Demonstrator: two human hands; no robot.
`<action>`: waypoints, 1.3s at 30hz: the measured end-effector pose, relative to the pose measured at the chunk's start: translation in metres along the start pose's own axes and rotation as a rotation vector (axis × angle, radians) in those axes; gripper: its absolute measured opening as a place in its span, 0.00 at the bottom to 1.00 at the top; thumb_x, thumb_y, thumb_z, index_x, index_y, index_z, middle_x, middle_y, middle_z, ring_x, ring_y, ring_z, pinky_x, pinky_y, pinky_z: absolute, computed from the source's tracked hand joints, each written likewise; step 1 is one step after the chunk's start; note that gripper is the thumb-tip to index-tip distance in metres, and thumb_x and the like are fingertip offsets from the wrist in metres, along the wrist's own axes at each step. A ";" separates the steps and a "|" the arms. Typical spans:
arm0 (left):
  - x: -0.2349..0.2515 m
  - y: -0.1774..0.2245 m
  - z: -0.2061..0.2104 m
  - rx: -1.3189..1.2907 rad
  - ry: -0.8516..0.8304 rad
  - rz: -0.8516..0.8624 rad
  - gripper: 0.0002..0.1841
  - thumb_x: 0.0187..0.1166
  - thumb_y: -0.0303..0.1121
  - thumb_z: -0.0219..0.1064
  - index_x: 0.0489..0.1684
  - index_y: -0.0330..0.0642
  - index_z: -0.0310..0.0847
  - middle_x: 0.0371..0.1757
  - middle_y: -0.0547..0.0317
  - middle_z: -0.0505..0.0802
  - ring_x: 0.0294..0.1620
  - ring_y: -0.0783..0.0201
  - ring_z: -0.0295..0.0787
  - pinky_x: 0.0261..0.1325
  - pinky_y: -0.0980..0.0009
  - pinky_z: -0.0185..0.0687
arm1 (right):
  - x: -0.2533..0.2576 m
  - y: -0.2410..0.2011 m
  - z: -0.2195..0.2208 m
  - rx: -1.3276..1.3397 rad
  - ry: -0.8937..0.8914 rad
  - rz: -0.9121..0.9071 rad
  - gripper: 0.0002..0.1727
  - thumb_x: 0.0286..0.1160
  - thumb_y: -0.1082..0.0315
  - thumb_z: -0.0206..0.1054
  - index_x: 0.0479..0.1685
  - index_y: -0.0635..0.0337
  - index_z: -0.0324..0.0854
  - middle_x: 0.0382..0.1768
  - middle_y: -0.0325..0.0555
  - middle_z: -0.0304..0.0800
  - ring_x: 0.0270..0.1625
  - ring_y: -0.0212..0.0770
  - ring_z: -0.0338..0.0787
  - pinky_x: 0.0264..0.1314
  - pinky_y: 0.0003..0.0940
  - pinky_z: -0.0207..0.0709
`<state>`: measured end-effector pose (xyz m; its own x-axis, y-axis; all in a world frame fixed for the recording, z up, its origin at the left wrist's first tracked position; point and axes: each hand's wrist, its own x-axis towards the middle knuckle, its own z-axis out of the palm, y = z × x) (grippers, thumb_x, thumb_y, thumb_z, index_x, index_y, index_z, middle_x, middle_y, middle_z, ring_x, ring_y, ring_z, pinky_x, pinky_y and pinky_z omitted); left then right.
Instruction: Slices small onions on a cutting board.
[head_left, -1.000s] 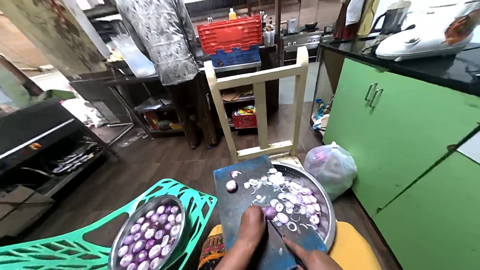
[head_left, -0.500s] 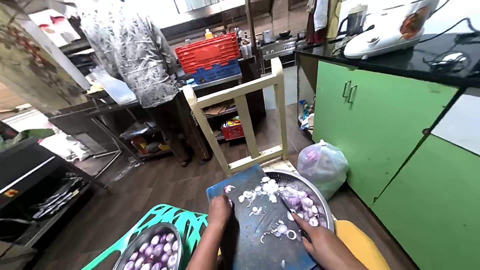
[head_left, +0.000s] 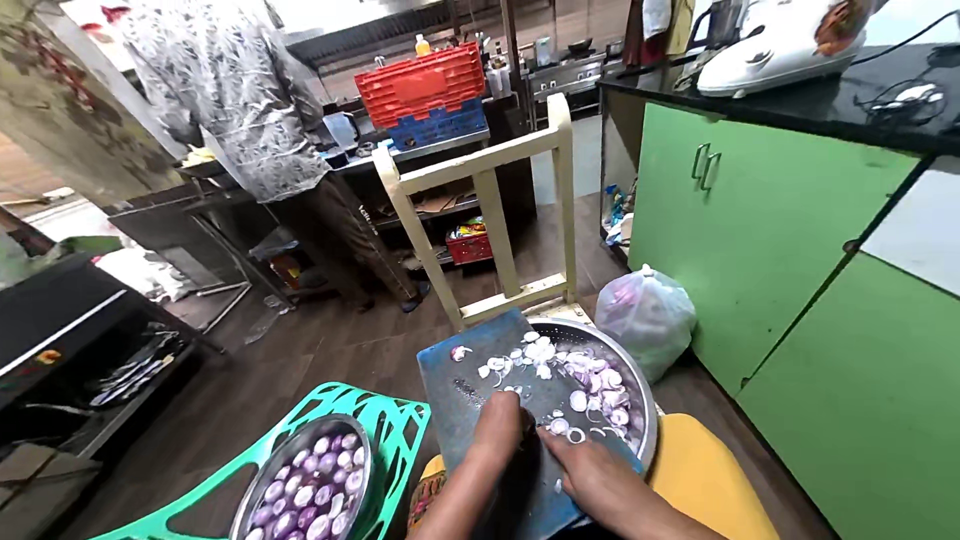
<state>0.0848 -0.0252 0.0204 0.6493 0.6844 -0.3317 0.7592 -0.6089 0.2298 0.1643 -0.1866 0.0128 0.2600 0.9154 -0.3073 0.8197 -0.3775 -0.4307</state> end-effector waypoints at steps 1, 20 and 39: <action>0.002 0.003 -0.001 0.016 -0.008 -0.001 0.13 0.80 0.37 0.68 0.46 0.34 0.91 0.55 0.42 0.94 0.62 0.45 0.92 0.68 0.45 0.86 | 0.004 -0.003 0.001 -0.011 -0.016 0.018 0.39 0.83 0.69 0.57 0.96 0.37 0.55 0.51 0.63 0.93 0.55 0.67 0.92 0.57 0.67 0.83; -0.002 0.003 0.002 0.012 -0.014 -0.017 0.12 0.80 0.33 0.67 0.49 0.32 0.89 0.56 0.39 0.94 0.62 0.42 0.92 0.67 0.44 0.86 | -0.005 -0.009 0.001 -0.017 -0.003 -0.004 0.37 0.85 0.66 0.56 0.95 0.39 0.55 0.46 0.62 0.93 0.50 0.65 0.93 0.52 0.65 0.84; -0.012 0.015 -0.002 0.057 -0.013 -0.052 0.11 0.82 0.27 0.64 0.51 0.30 0.87 0.59 0.37 0.92 0.64 0.40 0.91 0.66 0.44 0.87 | -0.002 -0.012 -0.007 -0.031 -0.016 -0.003 0.34 0.85 0.65 0.55 0.94 0.41 0.59 0.47 0.61 0.93 0.51 0.65 0.93 0.53 0.65 0.84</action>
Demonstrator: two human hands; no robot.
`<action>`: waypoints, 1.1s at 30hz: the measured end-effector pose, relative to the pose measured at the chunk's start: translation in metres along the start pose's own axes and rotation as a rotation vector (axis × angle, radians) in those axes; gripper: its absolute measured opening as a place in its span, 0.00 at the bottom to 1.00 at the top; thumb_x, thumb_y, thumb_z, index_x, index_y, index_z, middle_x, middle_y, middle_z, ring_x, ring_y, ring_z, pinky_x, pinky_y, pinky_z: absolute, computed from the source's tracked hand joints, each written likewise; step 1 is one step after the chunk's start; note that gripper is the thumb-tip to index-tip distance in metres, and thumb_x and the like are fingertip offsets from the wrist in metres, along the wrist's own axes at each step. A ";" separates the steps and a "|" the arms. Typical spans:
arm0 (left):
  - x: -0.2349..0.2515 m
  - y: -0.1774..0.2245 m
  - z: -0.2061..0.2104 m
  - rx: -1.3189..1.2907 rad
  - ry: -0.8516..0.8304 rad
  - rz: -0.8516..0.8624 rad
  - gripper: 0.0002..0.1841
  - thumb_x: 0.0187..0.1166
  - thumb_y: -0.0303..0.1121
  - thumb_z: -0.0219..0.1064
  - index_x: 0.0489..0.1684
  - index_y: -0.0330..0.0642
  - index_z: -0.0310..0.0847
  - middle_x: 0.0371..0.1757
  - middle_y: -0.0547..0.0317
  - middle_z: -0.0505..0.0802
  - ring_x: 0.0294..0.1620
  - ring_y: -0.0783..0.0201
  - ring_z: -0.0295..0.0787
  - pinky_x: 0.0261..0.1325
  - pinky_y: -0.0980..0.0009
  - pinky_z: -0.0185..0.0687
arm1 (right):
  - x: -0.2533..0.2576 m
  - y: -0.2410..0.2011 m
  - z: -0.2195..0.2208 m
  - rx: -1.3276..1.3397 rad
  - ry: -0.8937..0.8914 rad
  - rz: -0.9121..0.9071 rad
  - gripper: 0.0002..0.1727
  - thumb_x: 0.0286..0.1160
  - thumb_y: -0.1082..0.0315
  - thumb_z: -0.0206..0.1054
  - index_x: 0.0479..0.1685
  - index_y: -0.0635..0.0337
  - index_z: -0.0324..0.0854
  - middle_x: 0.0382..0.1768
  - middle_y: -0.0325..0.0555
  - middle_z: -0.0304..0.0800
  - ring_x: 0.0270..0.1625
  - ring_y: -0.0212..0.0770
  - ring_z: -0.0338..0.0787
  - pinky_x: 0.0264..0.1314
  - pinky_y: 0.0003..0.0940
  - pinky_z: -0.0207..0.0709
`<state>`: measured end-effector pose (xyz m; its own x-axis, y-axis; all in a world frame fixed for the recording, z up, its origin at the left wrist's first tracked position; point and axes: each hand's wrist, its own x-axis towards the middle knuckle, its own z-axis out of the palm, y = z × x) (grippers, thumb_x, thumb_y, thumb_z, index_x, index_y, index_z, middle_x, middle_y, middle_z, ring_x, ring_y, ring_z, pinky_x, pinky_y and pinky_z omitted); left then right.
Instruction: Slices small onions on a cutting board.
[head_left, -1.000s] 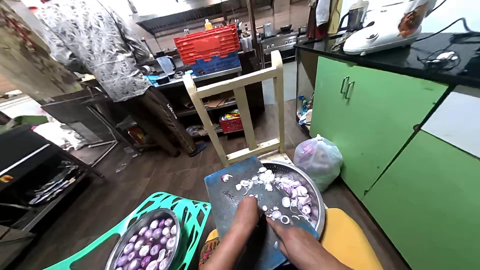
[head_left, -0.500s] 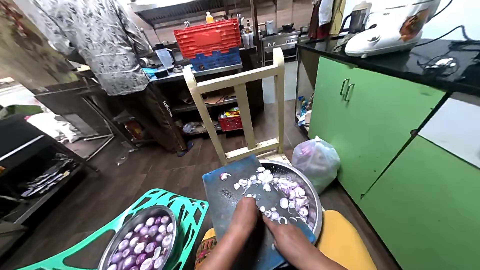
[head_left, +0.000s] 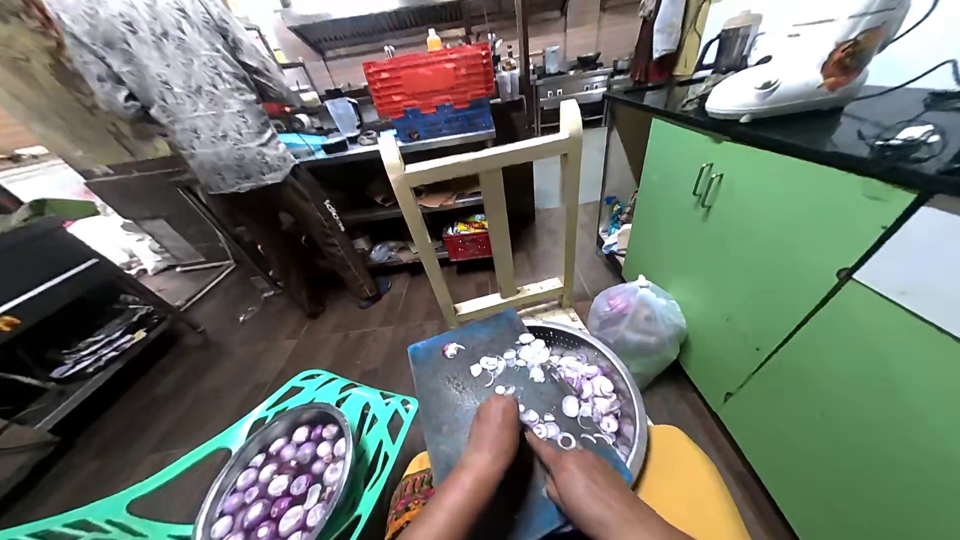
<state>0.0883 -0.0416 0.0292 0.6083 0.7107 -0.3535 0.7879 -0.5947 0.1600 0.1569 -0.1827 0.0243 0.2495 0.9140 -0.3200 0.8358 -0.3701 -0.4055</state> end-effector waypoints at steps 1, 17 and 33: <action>0.000 0.000 0.003 0.000 0.006 0.008 0.10 0.82 0.27 0.63 0.50 0.30 0.88 0.58 0.37 0.92 0.63 0.40 0.91 0.65 0.44 0.87 | 0.008 0.000 0.005 -0.007 0.013 -0.002 0.30 0.86 0.66 0.54 0.90 0.46 0.65 0.47 0.63 0.92 0.52 0.66 0.93 0.53 0.65 0.84; 0.002 -0.008 0.004 -0.010 0.041 0.043 0.11 0.83 0.30 0.63 0.46 0.30 0.89 0.55 0.38 0.93 0.63 0.42 0.91 0.68 0.46 0.86 | -0.008 0.015 0.014 0.000 -0.035 0.024 0.38 0.84 0.65 0.57 0.96 0.34 0.54 0.46 0.61 0.93 0.49 0.66 0.94 0.51 0.66 0.84; 0.001 -0.007 0.009 -0.050 0.044 0.017 0.07 0.79 0.29 0.69 0.40 0.32 0.89 0.49 0.38 0.93 0.54 0.41 0.94 0.56 0.43 0.90 | 0.022 0.004 0.016 -0.019 0.038 -0.005 0.29 0.86 0.65 0.54 0.87 0.46 0.68 0.46 0.60 0.93 0.52 0.63 0.93 0.53 0.63 0.85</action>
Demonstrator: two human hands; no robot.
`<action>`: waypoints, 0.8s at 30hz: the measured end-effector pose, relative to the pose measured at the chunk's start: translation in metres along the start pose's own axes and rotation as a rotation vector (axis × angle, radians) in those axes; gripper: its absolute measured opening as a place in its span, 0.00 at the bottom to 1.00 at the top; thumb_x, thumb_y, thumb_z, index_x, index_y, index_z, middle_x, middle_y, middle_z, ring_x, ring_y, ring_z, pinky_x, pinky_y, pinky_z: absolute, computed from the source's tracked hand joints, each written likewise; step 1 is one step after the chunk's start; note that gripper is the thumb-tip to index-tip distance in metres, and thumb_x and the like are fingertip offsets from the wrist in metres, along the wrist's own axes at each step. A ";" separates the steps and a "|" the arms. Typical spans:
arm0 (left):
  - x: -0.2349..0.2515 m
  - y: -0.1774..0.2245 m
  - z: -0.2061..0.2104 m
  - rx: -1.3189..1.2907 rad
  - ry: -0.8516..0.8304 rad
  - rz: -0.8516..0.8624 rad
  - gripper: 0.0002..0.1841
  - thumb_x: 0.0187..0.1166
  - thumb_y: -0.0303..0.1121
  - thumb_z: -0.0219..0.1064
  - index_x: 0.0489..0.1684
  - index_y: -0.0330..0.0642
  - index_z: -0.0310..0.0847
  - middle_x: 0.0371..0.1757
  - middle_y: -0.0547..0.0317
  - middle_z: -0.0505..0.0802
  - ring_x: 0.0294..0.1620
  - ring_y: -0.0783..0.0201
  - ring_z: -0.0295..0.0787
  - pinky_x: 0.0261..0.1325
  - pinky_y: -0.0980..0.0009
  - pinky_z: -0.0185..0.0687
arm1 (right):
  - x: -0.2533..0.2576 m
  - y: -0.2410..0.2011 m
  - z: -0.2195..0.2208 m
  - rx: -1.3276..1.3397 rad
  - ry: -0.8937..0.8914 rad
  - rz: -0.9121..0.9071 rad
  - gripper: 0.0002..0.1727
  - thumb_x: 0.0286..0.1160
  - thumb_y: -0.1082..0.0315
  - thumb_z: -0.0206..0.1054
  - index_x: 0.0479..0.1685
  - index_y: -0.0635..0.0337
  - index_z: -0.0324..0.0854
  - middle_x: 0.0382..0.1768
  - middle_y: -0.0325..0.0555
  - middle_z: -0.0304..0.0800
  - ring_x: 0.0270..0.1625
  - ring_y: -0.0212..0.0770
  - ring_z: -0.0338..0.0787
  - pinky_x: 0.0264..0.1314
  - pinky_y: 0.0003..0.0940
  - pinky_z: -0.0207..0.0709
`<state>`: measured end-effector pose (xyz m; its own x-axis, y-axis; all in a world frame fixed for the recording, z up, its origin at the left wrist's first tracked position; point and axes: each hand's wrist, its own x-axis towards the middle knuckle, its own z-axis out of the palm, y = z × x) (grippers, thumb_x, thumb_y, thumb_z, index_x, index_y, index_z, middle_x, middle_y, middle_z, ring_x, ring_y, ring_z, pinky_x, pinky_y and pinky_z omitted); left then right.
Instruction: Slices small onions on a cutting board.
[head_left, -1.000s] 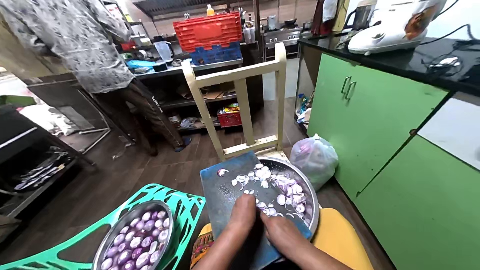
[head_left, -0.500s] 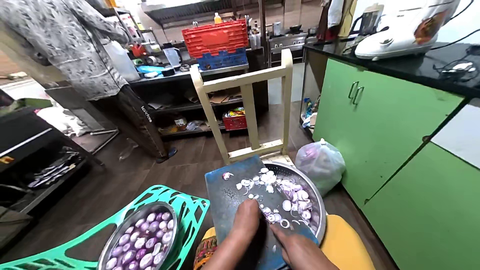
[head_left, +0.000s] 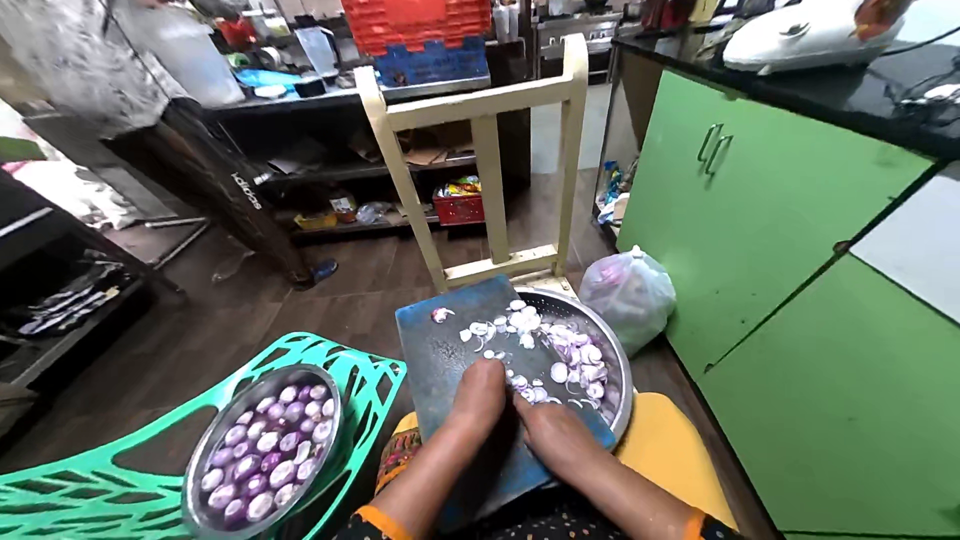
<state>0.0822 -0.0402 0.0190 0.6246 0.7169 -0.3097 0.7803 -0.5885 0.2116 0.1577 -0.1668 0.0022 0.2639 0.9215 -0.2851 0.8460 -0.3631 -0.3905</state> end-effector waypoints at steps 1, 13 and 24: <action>0.000 -0.002 0.002 -0.008 0.012 0.001 0.08 0.79 0.30 0.70 0.39 0.33 0.89 0.48 0.39 0.94 0.53 0.42 0.94 0.55 0.43 0.90 | 0.001 0.002 0.004 -0.011 -0.001 0.003 0.30 0.85 0.65 0.55 0.88 0.45 0.67 0.47 0.60 0.93 0.52 0.63 0.93 0.54 0.63 0.85; 0.000 -0.005 0.000 -0.015 0.007 -0.020 0.08 0.79 0.30 0.69 0.39 0.33 0.89 0.48 0.40 0.94 0.53 0.42 0.94 0.56 0.43 0.90 | -0.010 0.006 0.001 -0.028 -0.049 0.004 0.34 0.84 0.67 0.56 0.93 0.38 0.61 0.47 0.60 0.93 0.52 0.64 0.93 0.53 0.64 0.84; 0.001 -0.012 0.000 -0.053 0.042 -0.016 0.08 0.78 0.32 0.71 0.36 0.35 0.89 0.44 0.42 0.94 0.50 0.43 0.94 0.53 0.43 0.90 | -0.014 0.009 0.000 -0.023 -0.068 -0.004 0.37 0.84 0.67 0.56 0.95 0.35 0.57 0.48 0.60 0.93 0.52 0.64 0.93 0.53 0.64 0.85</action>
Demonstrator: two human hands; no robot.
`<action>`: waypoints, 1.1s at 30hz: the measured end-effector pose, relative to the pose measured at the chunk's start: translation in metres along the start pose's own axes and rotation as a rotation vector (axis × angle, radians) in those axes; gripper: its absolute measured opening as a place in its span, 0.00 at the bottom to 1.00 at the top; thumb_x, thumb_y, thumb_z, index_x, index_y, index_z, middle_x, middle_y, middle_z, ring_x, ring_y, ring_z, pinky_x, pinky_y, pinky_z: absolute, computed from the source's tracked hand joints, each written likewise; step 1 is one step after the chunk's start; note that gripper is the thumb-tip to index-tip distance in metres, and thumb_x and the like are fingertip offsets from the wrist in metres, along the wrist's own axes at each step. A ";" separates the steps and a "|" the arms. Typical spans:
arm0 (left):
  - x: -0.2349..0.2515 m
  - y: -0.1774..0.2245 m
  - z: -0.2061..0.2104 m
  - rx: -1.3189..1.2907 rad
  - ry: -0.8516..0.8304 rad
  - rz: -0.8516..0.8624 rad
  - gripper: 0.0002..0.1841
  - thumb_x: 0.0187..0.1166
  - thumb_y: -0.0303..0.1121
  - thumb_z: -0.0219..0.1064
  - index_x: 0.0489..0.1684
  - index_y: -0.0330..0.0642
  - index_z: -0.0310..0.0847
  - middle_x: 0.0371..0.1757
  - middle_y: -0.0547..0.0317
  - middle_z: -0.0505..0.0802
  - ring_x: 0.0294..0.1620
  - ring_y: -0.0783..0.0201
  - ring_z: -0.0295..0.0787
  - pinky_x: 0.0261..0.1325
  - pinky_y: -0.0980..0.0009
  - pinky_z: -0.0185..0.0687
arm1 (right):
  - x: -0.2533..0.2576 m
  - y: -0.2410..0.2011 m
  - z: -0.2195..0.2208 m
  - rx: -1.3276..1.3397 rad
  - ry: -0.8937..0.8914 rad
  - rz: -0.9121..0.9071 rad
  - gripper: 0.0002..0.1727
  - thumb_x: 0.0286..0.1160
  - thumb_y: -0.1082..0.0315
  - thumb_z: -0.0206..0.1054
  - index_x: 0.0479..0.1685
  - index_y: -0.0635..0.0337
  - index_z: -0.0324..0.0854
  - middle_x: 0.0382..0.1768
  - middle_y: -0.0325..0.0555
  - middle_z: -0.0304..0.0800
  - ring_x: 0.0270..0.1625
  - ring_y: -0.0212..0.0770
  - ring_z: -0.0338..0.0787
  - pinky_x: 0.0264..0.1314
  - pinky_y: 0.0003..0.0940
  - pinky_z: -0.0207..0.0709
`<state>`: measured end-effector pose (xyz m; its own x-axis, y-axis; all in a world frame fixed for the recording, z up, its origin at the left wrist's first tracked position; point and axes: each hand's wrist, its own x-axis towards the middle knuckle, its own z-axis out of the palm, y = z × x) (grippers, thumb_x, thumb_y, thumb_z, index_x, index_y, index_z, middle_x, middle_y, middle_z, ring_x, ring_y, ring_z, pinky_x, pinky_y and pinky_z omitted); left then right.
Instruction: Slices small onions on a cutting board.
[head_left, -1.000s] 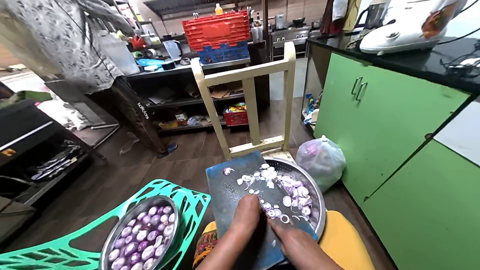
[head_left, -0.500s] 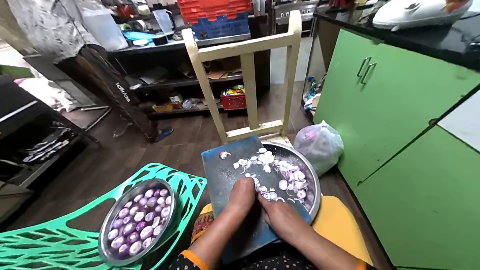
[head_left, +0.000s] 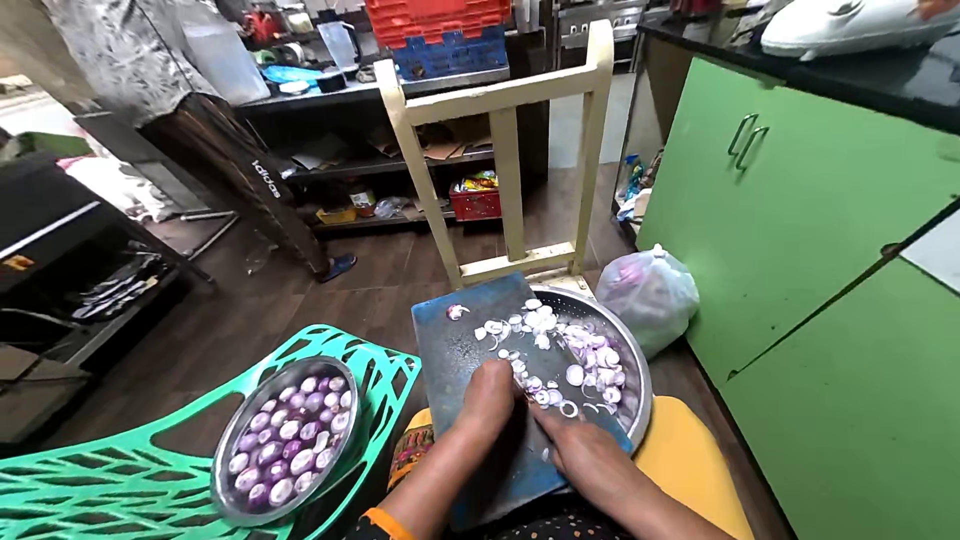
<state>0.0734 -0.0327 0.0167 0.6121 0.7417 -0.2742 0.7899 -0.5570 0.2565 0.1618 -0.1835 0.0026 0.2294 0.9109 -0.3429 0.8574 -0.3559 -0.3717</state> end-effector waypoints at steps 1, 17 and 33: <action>0.000 0.000 0.001 -0.003 -0.002 -0.009 0.08 0.78 0.32 0.70 0.37 0.35 0.89 0.44 0.42 0.94 0.51 0.43 0.94 0.54 0.44 0.90 | -0.008 0.002 -0.004 -0.002 -0.012 -0.003 0.37 0.83 0.67 0.56 0.95 0.35 0.57 0.48 0.59 0.93 0.51 0.63 0.93 0.52 0.64 0.85; -0.003 0.010 -0.002 0.067 -0.033 0.005 0.07 0.79 0.29 0.69 0.37 0.33 0.89 0.47 0.40 0.94 0.53 0.42 0.94 0.56 0.44 0.90 | 0.001 -0.007 -0.006 0.022 0.040 -0.026 0.33 0.85 0.65 0.56 0.92 0.39 0.63 0.45 0.57 0.93 0.49 0.61 0.94 0.51 0.62 0.85; -0.002 -0.005 0.004 -0.020 0.030 0.021 0.08 0.78 0.31 0.72 0.32 0.35 0.88 0.41 0.42 0.94 0.48 0.44 0.94 0.52 0.44 0.90 | -0.019 0.007 0.003 -0.019 -0.021 -0.025 0.37 0.84 0.68 0.55 0.95 0.35 0.57 0.41 0.60 0.92 0.47 0.65 0.93 0.48 0.64 0.85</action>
<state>0.0684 -0.0330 0.0119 0.6271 0.7408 -0.2409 0.7756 -0.5655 0.2804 0.1623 -0.2043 0.0039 0.1983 0.9148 -0.3518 0.8712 -0.3290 -0.3644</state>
